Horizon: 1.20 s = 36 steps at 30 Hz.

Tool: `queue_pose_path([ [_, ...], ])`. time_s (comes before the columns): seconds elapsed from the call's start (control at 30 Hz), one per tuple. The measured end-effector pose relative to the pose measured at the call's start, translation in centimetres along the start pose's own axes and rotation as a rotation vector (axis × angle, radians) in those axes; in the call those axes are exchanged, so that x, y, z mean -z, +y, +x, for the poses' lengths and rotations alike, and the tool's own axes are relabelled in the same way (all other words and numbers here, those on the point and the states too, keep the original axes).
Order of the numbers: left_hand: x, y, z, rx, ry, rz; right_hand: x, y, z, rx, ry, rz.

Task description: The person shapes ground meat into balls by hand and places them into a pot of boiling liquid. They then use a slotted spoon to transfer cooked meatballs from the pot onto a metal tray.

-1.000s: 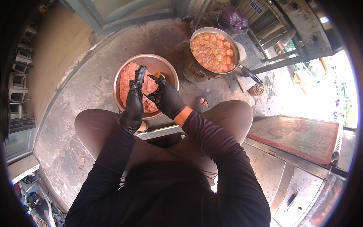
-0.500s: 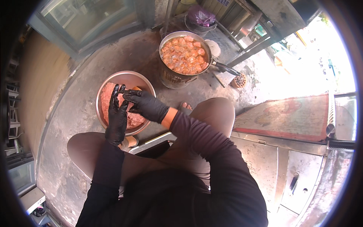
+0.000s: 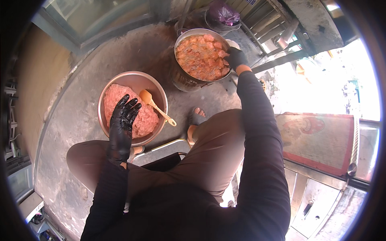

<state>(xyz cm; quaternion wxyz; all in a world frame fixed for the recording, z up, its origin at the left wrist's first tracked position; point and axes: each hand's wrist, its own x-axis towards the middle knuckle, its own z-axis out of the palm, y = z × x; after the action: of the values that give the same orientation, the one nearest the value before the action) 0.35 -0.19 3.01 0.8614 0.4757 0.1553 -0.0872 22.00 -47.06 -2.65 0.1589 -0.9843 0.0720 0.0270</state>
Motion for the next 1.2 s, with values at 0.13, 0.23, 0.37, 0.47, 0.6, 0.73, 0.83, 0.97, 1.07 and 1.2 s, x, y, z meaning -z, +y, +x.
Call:
queue_pose_path([
  [0.13,0.3,0.2,0.0,0.029,-0.004,-0.004,0.5,-0.8,-0.1,0.012,-0.013,-0.229],
  [0.23,0.4,0.4,0.0,0.035,0.016,0.007,1.0,-1.7,-0.7,0.07,0.081,-0.614],
  [0.37,0.5,0.2,0.1,0.002,0.004,0.004,1.6,-3.2,-1.4,0.112,0.092,-0.87],
  [0.47,1.1,0.4,0.4,-0.082,0.019,-0.002,3.0,-5.9,-2.3,0.105,0.12,-0.769],
  [0.6,2.4,2.3,0.9,-0.24,0.273,-0.137,0.2,-14.8,-6.8,0.445,0.129,0.153],
  [0.73,3.0,4.4,1.3,-0.214,0.364,-0.297,-7.1,-23.7,-16.6,0.959,-0.613,0.302],
  [0.83,3.4,5.2,0.8,-0.237,0.37,-0.308,-11.8,-29.2,-19.8,1.007,-0.412,0.215],
  [0.97,4.6,5.5,0.6,-0.235,0.358,-0.347,-14.3,-31.6,-21.7,1.084,-0.236,0.186],
  [1.07,5.0,5.4,0.7,-0.238,0.334,-0.372,-14.6,-31.8,-22.4,0.995,-0.34,-0.085],
  [1.2,4.6,4.9,0.8,-0.198,0.324,-0.345,-14.7,-31.3,-23.6,0.914,-0.238,0.21],
])
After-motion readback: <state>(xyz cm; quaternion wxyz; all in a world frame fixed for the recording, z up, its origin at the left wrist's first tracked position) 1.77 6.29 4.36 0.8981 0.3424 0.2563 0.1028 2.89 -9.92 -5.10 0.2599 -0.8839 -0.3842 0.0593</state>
